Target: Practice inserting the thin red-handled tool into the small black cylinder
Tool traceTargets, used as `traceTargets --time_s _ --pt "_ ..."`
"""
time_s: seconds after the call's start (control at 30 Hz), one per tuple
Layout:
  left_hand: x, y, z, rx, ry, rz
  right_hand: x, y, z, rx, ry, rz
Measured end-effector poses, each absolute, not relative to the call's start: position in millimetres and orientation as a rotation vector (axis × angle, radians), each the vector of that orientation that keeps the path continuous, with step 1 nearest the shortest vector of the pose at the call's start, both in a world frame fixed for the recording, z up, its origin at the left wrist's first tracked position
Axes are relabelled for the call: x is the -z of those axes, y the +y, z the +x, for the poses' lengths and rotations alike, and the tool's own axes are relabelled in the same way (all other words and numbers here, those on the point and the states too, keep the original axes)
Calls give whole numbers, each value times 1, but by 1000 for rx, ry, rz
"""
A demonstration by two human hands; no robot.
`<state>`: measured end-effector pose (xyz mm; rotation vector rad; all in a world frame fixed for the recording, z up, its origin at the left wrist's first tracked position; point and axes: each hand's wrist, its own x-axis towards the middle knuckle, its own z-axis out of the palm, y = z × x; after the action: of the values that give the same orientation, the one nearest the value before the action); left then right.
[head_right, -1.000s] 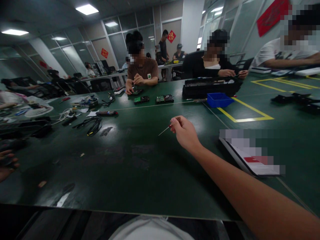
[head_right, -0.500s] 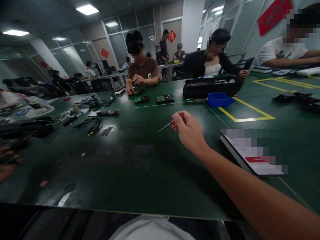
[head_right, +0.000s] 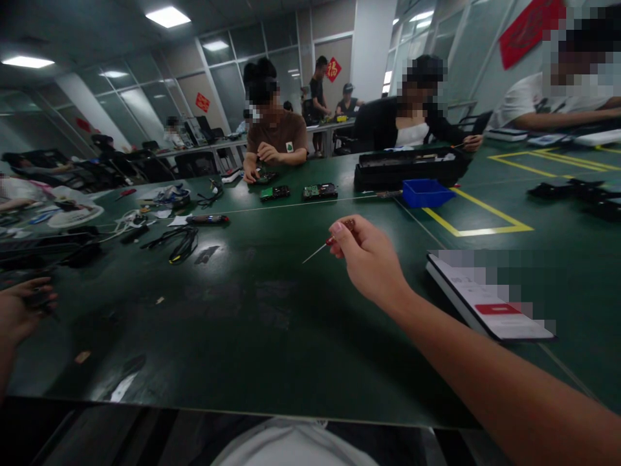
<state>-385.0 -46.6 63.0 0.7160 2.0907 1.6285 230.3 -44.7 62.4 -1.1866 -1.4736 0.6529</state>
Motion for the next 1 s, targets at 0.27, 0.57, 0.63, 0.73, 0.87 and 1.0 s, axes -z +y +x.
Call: traceTargets --time_s 0.27,0.57,0.63,0.73,0.87,1.0 --pt "-88 -13 -270 -1564 1777 786 -35 -29 231 -717 -1506 -1237" --pt "-89 10 -118 -1403 1314 1100 -18 -23 238 -719 -1508 -1274" --pt "-84 14 -90 -1347 1254 1134 -17 -23 238 -722 -1505 -1286" --pt "-75 13 -50 -1257 1160 1192 -17 -23 238 -719 -1518 -1302" --pt "-63 1 -7 -1085 1147 1379 -17 -26 239 -686 -1543 -1307" --pt "-45 -13 15 -810 1192 1713 -18 -29 237 -671 -1566 -1327"
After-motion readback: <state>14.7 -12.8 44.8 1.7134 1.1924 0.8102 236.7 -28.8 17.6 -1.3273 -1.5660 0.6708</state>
